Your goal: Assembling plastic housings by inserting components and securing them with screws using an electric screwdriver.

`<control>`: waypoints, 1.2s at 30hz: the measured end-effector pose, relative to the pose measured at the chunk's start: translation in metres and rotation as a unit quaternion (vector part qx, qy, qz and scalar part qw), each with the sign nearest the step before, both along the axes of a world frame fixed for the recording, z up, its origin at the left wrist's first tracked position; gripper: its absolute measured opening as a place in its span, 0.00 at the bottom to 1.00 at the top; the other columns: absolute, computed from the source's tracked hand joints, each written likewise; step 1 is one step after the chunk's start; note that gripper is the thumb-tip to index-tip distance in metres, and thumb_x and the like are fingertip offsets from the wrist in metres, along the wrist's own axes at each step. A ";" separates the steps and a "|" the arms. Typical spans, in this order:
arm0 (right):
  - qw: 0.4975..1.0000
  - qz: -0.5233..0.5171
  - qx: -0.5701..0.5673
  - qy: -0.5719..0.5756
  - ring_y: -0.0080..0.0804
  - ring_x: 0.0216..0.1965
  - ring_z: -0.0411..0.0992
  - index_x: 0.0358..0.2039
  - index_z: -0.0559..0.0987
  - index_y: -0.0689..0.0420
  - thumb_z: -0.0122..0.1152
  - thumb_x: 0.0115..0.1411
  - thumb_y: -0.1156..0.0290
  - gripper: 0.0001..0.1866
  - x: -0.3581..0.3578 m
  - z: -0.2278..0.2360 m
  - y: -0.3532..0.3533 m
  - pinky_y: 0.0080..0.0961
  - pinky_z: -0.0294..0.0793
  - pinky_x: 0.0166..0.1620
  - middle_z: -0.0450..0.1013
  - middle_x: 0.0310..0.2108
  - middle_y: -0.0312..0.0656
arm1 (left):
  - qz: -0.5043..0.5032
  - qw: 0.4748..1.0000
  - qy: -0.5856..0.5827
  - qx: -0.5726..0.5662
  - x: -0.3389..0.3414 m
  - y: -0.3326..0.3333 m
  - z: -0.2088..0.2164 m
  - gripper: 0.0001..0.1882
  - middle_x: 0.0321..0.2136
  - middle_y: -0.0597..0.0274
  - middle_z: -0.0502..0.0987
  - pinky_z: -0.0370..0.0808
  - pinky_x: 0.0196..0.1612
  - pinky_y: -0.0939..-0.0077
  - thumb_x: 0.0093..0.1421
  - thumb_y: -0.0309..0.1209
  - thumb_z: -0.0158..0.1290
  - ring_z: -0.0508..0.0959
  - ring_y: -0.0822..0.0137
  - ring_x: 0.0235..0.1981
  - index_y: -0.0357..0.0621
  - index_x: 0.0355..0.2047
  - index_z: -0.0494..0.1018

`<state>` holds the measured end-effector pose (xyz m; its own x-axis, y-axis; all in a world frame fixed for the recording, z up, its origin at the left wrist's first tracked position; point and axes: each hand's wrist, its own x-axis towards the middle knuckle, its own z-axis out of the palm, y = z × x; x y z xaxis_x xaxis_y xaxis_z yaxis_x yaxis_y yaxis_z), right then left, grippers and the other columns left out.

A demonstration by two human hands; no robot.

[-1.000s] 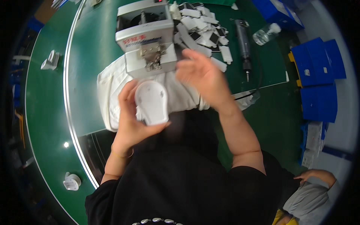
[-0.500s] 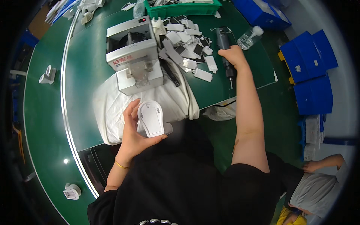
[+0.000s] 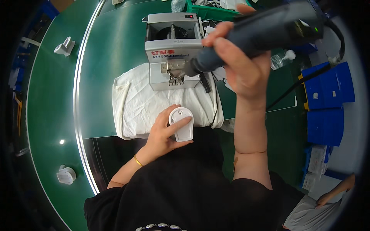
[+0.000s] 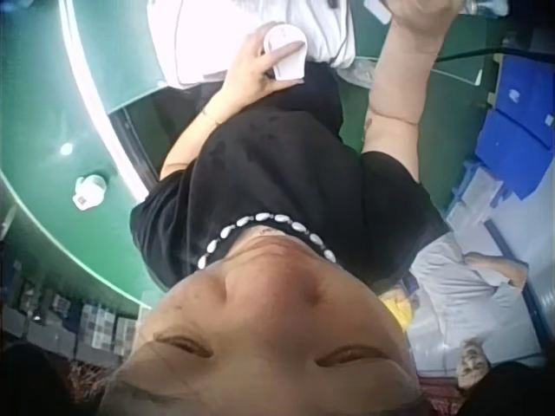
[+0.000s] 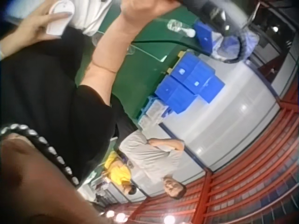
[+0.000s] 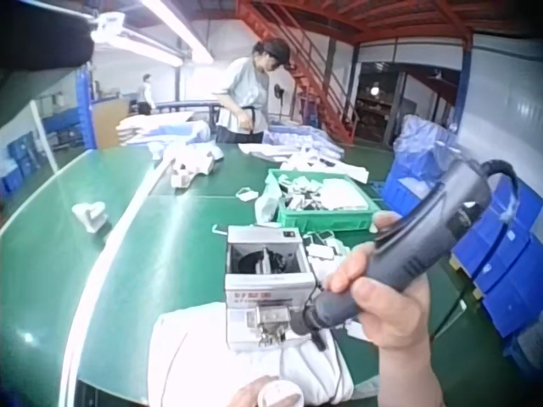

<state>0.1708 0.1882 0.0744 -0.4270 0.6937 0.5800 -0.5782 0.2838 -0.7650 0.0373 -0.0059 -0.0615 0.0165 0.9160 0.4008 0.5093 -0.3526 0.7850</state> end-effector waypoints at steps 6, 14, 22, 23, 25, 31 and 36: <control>0.974 -0.026 0.091 -0.208 0.33 0.43 0.74 0.63 0.56 0.62 0.58 0.56 0.84 0.35 -0.029 0.004 0.000 0.36 0.72 0.53 0.73 0.41 0.45 | 0.005 1.000 0.004 0.012 -0.003 0.001 0.000 0.38 0.56 0.46 0.68 0.72 0.55 0.57 0.37 0.34 0.74 0.70 0.44 0.56 0.56 0.53 0.76; 0.977 -0.155 0.040 -0.144 0.23 0.39 0.75 0.46 0.71 0.63 0.67 0.53 0.83 0.20 -0.064 0.003 -0.025 0.21 0.76 0.41 0.74 0.41 0.39 | 0.004 1.000 0.019 0.007 -0.010 0.001 0.000 0.37 0.56 0.46 0.68 0.71 0.55 0.55 0.36 0.33 0.74 0.70 0.42 0.56 0.57 0.52 0.77; 0.995 -0.066 0.030 -0.066 0.27 0.27 0.72 0.56 0.64 0.66 0.58 0.59 0.82 0.25 -0.073 -0.010 -0.016 0.30 0.75 0.37 0.74 0.29 0.42 | -0.001 1.000 0.012 0.012 -0.012 0.000 -0.001 0.36 0.54 0.47 0.70 0.71 0.56 0.55 0.36 0.32 0.73 0.69 0.42 0.57 0.57 0.51 0.78; 0.991 -0.098 0.049 -0.077 0.26 0.24 0.70 0.55 0.64 0.66 0.54 0.61 0.83 0.22 -0.073 -0.008 -0.022 0.31 0.72 0.33 0.72 0.25 0.40 | -0.002 1.000 0.013 0.013 -0.012 0.000 -0.001 0.36 0.53 0.47 0.70 0.71 0.56 0.55 0.36 0.32 0.73 0.70 0.42 0.56 0.57 0.51 0.78; 0.989 -0.102 0.049 -0.097 0.26 0.24 0.70 0.56 0.63 0.65 0.54 0.61 0.82 0.22 -0.066 -0.010 -0.031 0.31 0.72 0.33 0.71 0.25 0.39 | 0.002 1.000 0.013 0.017 -0.014 -0.001 -0.003 0.36 0.53 0.47 0.70 0.71 0.56 0.55 0.36 0.32 0.73 0.70 0.42 0.56 0.57 0.51 0.78; 0.986 -0.091 -0.004 -0.138 0.26 0.24 0.68 0.60 0.57 0.58 0.58 0.61 0.73 0.30 -0.032 0.001 -0.082 0.32 0.72 0.34 0.65 0.23 0.37 | 0.006 1.000 0.009 0.028 -0.017 -0.001 -0.003 0.36 0.53 0.47 0.70 0.71 0.55 0.55 0.36 0.31 0.73 0.70 0.43 0.56 0.55 0.50 0.78; 0.981 -0.099 0.027 -0.165 0.27 0.24 0.68 0.59 0.56 0.57 0.58 0.60 0.73 0.30 -0.019 -0.006 -0.098 0.31 0.72 0.35 0.66 0.25 0.38 | 0.003 0.999 0.011 0.035 -0.018 -0.001 -0.004 0.35 0.54 0.46 0.70 0.71 0.55 0.55 0.36 0.31 0.74 0.70 0.43 0.56 0.54 0.49 0.78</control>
